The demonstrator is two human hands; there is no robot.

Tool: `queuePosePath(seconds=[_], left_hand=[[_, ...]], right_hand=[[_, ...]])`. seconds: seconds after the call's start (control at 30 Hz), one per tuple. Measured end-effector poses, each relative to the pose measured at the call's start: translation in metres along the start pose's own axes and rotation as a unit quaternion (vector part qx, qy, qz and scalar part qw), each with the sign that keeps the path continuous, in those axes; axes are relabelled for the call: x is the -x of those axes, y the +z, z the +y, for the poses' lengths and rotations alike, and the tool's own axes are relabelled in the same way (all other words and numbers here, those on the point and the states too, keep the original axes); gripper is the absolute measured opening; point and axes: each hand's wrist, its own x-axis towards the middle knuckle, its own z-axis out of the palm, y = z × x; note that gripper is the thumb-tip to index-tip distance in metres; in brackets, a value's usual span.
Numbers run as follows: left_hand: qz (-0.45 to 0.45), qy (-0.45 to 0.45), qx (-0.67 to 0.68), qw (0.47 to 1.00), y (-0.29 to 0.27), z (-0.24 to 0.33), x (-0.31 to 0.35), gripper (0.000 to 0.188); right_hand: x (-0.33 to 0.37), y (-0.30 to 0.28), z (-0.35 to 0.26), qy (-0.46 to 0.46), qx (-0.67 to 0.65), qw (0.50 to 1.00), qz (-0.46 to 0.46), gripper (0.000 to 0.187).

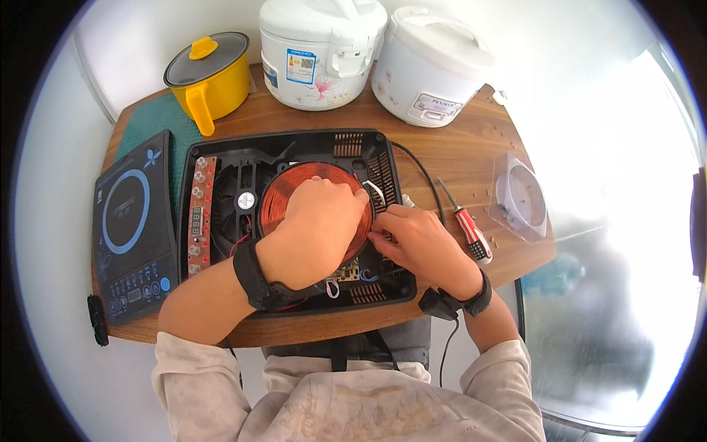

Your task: The person assembles an electronic device by positioning a copper coil onto a black plastic housing and securing it with a screwdriver. They then connect wires to a circuit board and tighten the connections.

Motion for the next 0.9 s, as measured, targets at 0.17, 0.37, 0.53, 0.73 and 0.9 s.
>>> queuePosePath(seconds=[0.17, 0.37, 0.53, 0.73, 0.9], left_hand=[[0.003, 0.004, 0.001, 1.0, 0.0, 0.001, 0.001, 0.065], [0.003, 0.003, -0.004, 1.0, 0.002, 0.0, 0.0, 0.067], [-0.002, -0.01, 0.001, 1.0, 0.0, 0.0, 0.001, 0.07], [0.026, 0.003, -0.003, 1.0, 0.005, 0.0, 0.0, 0.077], [0.017, 0.001, -0.001, 1.0, 0.003, -0.001, 0.001, 0.075]], right_hand=[[0.004, -0.002, -0.001, 0.003, -0.031, 0.999, 0.024, 0.01], [0.005, 0.005, 0.003, -0.002, -0.034, 0.999, 0.008, 0.01], [0.002, 0.006, 0.002, -0.014, 0.024, 1.0, 0.01, 0.014], [0.01, -0.003, 0.004, -0.013, 0.016, 0.998, 0.067, 0.02], [0.047, -0.041, 0.024, 0.168, 0.13, 0.964, 0.162, 0.022]])
